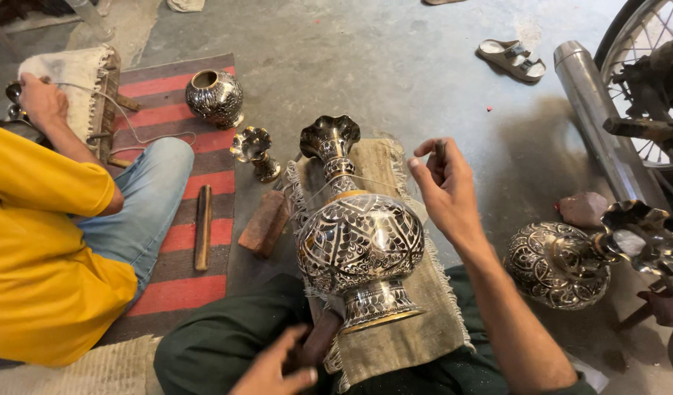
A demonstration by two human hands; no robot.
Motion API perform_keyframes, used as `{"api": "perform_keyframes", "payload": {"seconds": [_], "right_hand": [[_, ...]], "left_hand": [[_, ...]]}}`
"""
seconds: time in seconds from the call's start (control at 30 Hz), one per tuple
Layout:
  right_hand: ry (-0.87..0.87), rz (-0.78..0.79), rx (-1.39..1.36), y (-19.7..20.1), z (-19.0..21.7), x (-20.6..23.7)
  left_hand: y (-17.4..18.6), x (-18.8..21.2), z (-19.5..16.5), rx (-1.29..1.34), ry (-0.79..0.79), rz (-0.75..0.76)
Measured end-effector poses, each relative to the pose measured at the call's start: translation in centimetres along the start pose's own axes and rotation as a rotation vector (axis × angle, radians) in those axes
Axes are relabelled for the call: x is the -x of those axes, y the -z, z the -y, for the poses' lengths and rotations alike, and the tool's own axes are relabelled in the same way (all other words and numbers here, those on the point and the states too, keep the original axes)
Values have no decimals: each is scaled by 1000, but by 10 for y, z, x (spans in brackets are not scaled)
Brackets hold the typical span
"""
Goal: The person uses a chisel and hammer to engrave intricate patterns into a silver-colored metal vase. They repeatedly strike the chisel to create detailed designs on the vase's surface.
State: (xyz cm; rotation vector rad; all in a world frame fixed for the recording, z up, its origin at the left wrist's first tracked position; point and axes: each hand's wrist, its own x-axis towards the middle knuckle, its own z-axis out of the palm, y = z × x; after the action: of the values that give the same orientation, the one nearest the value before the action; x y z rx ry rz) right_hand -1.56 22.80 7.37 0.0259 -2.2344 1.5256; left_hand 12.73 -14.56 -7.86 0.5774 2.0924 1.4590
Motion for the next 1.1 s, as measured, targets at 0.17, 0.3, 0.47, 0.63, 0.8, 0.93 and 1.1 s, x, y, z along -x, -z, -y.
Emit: {"api": "perform_keyframes", "payload": {"seconds": [0.17, 0.3, 0.47, 0.63, 0.8, 0.93, 1.1], "right_hand": [[-277, 20, -400, -22, -79, 2], [-603, -2, -554, -43, -118, 9], [-660, 67, -798, -68, -120, 13], [-597, 133, -1088, -65, -106, 6], [-492, 134, -978, -52, -88, -6], [-339, 168, -633, -42, -71, -11], [-423, 189, -439, -41, -62, -8]], "left_hand": [[29, -57, -106, 52, 47, -633], [31, -104, -171, 172, -253, -793], [23, -140, -201, 280, -347, -764], [13, -141, -190, 253, -310, -810], [4, -137, -164, 352, -417, -916], [3, -138, -150, 425, -432, -992], [7, -138, -145, 402, -364, -996]]}}
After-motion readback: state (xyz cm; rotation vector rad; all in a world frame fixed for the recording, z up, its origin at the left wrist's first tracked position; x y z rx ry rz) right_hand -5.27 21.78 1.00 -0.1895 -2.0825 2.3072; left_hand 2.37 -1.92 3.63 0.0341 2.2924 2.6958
